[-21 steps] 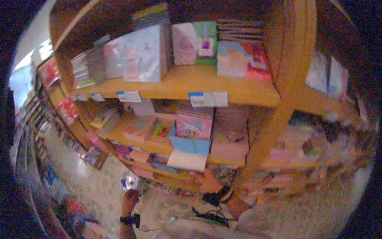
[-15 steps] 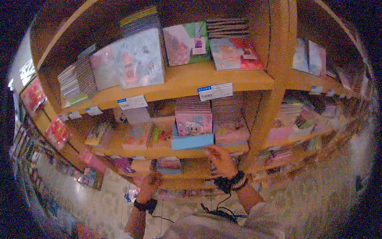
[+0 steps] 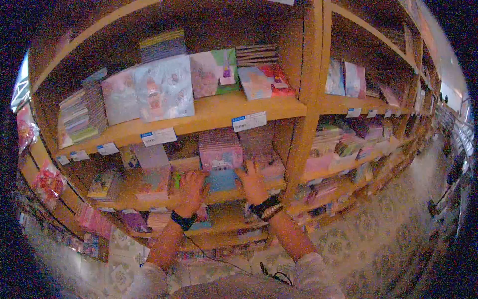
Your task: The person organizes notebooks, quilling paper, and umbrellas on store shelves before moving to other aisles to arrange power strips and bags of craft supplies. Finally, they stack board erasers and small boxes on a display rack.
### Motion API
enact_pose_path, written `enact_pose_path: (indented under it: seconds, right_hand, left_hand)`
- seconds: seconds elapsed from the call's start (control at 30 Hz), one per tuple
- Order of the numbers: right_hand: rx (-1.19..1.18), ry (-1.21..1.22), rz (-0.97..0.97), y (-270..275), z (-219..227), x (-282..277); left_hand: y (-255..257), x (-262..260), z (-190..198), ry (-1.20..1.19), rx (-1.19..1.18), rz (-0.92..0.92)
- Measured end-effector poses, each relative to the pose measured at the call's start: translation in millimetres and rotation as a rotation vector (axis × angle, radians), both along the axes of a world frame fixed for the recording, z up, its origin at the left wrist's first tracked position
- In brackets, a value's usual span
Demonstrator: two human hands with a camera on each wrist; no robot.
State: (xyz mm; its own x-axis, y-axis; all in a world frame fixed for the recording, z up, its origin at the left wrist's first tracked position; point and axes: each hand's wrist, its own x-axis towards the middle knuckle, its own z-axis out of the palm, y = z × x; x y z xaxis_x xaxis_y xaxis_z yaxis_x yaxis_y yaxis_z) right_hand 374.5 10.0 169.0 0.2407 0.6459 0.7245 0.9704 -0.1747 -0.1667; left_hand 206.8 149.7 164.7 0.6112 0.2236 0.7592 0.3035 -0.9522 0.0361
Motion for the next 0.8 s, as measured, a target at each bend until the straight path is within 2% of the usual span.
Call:
enact_pose_path:
  seconds: [0.03,0.1,0.2,0.23,0.3,0.4,0.5,0.6,0.67,0.8]
  right_hand:
    - [0.006,-0.007,0.010,2.5,3.3,6.0]
    - [0.080,-0.107,0.160,9.0,2.3,18.0]
    - [0.021,-0.090,0.250,17.2,-0.3,30.5]
    - [0.014,-0.095,0.274,19.1,1.5,34.6]
    - [-0.104,-0.029,0.222,23.3,-0.2,38.0]
    - [-0.135,0.151,0.398,28.9,-2.0,46.9]
    - [-0.110,0.105,0.397,29.0,0.8,47.3]
    - [-0.196,0.100,0.335,31.3,-4.4,52.4]
    - [-0.175,0.101,0.344,32.5,-5.0,51.6]
    - [-0.155,0.118,0.377,29.2,1.9,47.4]
  left_hand:
    - [1.0,0.8,4.1,0.029,-0.034,-0.009]
    - [2.6,1.6,8.1,0.061,-0.073,-0.001]
    - [8.9,9.0,5.4,0.079,-0.063,0.032]
    - [13.5,12.4,2.7,0.048,-0.077,-0.009]
    - [15.8,13.3,-0.2,0.026,-0.101,-0.020]
    - [9.3,11.2,1.5,-0.050,-0.179,-0.041]
    - [22.6,18.9,0.5,-0.110,-0.209,-0.127]
    - [33.2,17.0,1.5,0.019,-0.331,-0.189]
    - [38.4,16.0,8.6,0.021,-0.282,-0.299]
    - [39.6,18.8,10.7,0.053,-0.255,-0.328]
